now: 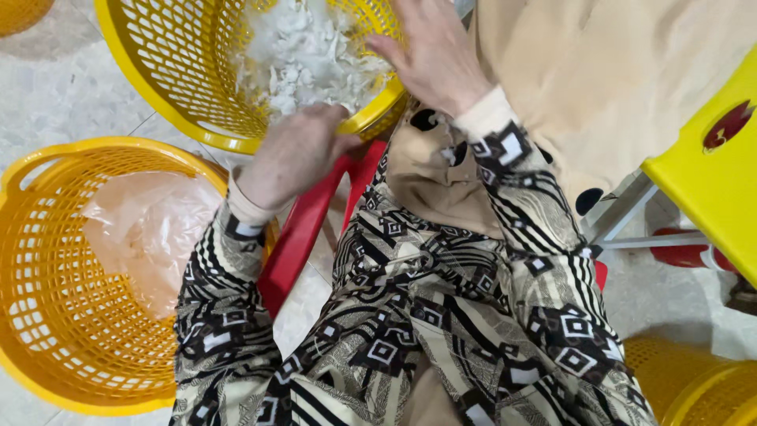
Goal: The person repeatedly pulls white fluffy material from a beige polka-dotted pillowcase and places it into a yellow basket. They continue to pull and fluff the material, occasionally shaking the pillowcase to dislodge more material, and then transfer it to the basket.
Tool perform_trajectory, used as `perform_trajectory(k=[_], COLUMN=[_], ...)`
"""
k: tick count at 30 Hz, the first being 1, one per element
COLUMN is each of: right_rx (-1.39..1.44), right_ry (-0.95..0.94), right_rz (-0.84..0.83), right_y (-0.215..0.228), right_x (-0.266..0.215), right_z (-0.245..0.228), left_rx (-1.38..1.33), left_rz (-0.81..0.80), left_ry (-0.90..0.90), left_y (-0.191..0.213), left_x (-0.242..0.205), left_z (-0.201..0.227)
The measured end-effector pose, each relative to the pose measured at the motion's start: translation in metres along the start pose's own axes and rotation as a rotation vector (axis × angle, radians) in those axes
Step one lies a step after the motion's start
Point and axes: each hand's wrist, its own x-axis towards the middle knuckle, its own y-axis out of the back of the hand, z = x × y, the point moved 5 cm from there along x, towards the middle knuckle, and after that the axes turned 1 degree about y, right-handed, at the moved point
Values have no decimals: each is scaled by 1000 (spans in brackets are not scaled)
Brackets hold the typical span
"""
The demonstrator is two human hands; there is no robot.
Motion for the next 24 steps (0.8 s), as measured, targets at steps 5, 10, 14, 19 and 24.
perform_trajectory(k=[5,10,14,19,24], right_rx=[59,-16,193,302,139], right_ry=[-480,-123,-464,-642,-414], right_rz=[-271,-190,-206,-129,-300], right_y=[-16,-58,-66,-36,-53], right_x=[-110,-154,-179,-201,-214], right_z=[68,56,74,73,34], left_rx=[-204,9,58,99,116], left_rz=[-147,-56,-315,-441,-366], left_ry=[-194,-45,115,157,110], left_y=[-93,-188,-228,-234,-240], left_x=[37,66,51,44,48], left_z=[52,46,34,20,18])
